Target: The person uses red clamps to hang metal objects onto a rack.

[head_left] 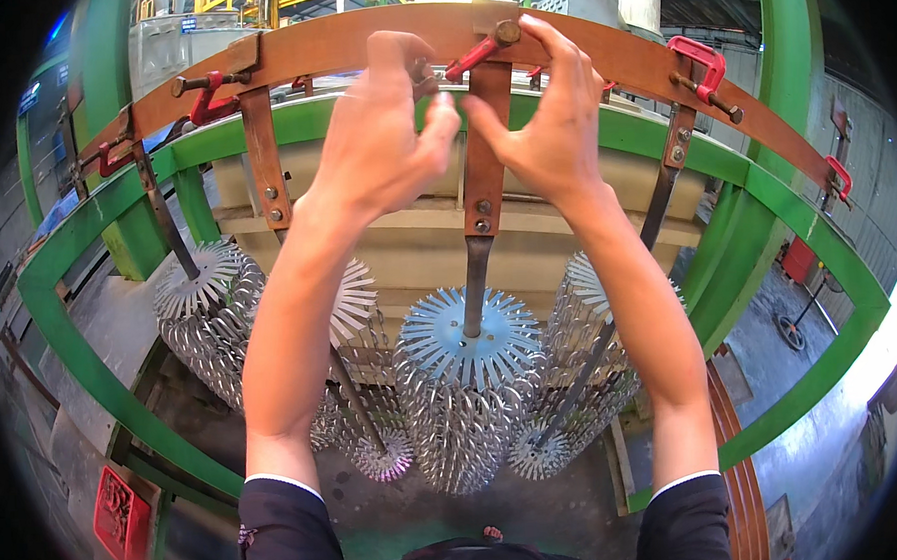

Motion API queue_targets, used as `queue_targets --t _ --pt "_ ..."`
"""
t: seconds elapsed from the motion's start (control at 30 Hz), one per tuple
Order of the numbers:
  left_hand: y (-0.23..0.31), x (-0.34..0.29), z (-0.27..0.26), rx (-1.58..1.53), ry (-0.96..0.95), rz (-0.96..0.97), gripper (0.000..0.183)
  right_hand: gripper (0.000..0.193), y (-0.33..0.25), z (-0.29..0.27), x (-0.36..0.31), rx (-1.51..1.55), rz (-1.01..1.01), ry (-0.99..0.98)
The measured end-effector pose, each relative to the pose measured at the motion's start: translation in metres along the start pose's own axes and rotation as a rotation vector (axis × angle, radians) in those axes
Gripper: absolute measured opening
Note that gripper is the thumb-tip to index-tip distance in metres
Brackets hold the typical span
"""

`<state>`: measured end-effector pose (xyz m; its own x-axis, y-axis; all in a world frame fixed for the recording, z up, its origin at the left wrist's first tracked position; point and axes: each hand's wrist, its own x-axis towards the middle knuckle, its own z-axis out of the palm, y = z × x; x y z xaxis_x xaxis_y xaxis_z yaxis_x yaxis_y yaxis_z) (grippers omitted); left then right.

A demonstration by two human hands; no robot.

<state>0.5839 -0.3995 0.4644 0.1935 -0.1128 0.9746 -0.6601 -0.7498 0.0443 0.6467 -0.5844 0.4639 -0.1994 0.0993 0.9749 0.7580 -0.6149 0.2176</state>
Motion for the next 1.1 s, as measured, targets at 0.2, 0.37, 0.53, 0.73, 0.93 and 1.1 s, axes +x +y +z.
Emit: queue_targets --t 0.2,0.37,0.53,0.73,0.93,1.1 --pt "0.015 0.021 -0.012 0.009 0.007 0.309 0.029 0.090 0.006 0.048 0.009 0.075 -0.140 0.141" --pt "0.030 0.030 -0.004 0.233 0.011 0.218 0.025 0.075 0.006 0.064 0.006 0.009 -0.110 0.121" --pt "0.049 0.031 0.008 0.406 0.051 0.097 0.028 0.068 0.009 0.076 0.007 -0.008 -0.184 0.190" --pt "0.044 0.045 0.021 0.511 0.210 0.223 0.040 0.078 0.001 0.087 0.011 0.095 -0.070 0.312" --pt "0.013 0.119 -0.015 0.599 -0.237 0.959 0.035 0.083 0.009 0.108 0.011 0.063 -0.200 0.451" --pt "0.009 0.124 -0.017 0.525 -0.249 1.029 0.044 0.078 0.013 0.101 0.009 -0.028 -0.228 0.411"
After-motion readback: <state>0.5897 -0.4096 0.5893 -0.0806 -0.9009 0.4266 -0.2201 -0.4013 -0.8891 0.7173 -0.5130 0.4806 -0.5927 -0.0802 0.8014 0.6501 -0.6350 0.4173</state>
